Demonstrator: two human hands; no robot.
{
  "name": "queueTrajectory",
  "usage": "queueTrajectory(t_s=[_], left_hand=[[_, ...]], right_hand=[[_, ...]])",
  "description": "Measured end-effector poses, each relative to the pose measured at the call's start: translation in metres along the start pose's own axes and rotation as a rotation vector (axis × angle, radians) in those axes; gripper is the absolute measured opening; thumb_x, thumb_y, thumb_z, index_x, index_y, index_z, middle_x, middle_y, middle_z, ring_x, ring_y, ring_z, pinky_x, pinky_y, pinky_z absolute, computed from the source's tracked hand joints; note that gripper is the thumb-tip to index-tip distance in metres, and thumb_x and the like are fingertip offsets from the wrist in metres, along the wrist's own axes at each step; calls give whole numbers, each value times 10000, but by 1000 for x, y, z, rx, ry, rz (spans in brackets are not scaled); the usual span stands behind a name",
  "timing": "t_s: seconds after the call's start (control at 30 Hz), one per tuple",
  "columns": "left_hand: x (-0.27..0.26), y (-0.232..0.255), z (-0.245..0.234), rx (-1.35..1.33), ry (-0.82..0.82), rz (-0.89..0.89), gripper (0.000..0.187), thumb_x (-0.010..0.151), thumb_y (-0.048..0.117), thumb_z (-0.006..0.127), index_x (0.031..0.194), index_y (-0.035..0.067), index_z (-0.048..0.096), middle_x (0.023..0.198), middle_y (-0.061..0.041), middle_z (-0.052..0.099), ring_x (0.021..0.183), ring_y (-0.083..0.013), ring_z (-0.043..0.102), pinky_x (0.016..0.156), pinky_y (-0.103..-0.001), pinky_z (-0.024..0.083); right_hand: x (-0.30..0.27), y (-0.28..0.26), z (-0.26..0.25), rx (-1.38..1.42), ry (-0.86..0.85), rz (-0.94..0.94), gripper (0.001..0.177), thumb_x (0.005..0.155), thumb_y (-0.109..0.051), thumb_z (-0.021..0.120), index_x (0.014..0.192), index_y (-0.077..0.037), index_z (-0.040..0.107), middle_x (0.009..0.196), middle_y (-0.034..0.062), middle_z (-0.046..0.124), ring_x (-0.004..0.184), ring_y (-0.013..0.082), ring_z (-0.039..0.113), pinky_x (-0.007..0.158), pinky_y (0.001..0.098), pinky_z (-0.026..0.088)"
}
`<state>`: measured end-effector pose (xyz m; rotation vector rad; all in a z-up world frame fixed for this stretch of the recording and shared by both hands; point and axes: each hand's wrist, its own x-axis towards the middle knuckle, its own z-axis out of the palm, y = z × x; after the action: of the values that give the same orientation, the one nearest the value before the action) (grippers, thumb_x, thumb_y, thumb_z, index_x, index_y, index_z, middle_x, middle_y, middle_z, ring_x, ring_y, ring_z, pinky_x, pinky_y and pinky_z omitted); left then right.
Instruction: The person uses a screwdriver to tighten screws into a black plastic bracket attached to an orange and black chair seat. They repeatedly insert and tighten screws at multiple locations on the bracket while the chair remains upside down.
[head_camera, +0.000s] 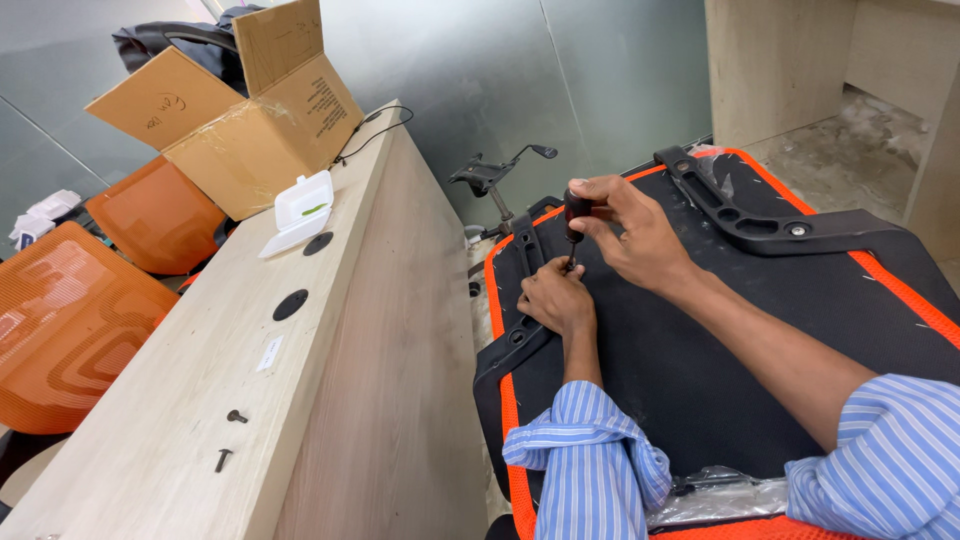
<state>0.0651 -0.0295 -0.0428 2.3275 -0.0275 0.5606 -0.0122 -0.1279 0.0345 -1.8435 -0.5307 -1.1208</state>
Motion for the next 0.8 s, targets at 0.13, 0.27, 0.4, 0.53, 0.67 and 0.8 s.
queueTrajectory(t_s=[0.13,0.27,0.4,0.53,0.67,0.8], left_hand=[[0,1,1,5,-24,-9,200,855,320,772,1015,212,822,910,-12,762,1036,-211,593,1035,-450,360],[0,0,3,18,-7,0,217,854,310,775,1044,212,816,920,-21,762,1045,-209,600,1039,-450,361],[0,0,3,20,-14,8,207,883,320,766,1048,204,816,934,-23,762,1056,-210,602,1051,-447,361],[-1,2,3,18,-23,11,220,856,302,778,1055,215,814,959,-4,764,1064,-210,598,1053,-444,360],[-2,2,3,22,-32,12,199,862,297,775,1042,220,815,999,-11,759,1090,-212,589,1067,-441,354],[-3,-2,6,10,-16,40,172,885,264,762,1041,214,814,1050,-32,752,1166,-219,571,1080,-461,334]], right_hand=[[3,-3,-1,-113,-41,-65,394,951,-108,727,1310,-75,568,1282,107,630,1197,253,676,1004,360,609],[-2,-6,-5,-142,-52,-129,411,982,-57,700,1366,-53,551,1366,135,619,1257,296,644,1025,397,563],[1,-10,-6,-25,-34,-54,379,1012,-64,642,1384,-44,569,1396,118,644,1235,264,679,1032,370,578],[9,-17,-9,-133,-31,17,385,931,-123,717,1305,-73,636,1245,97,685,1083,229,728,949,342,610],[11,-26,-11,-233,-27,-57,424,929,-106,739,1342,-82,648,1167,102,701,1047,249,713,922,367,586],[9,-30,-9,-225,-11,-175,411,989,-30,667,1396,-53,610,1312,131,677,1161,266,689,978,379,574]])
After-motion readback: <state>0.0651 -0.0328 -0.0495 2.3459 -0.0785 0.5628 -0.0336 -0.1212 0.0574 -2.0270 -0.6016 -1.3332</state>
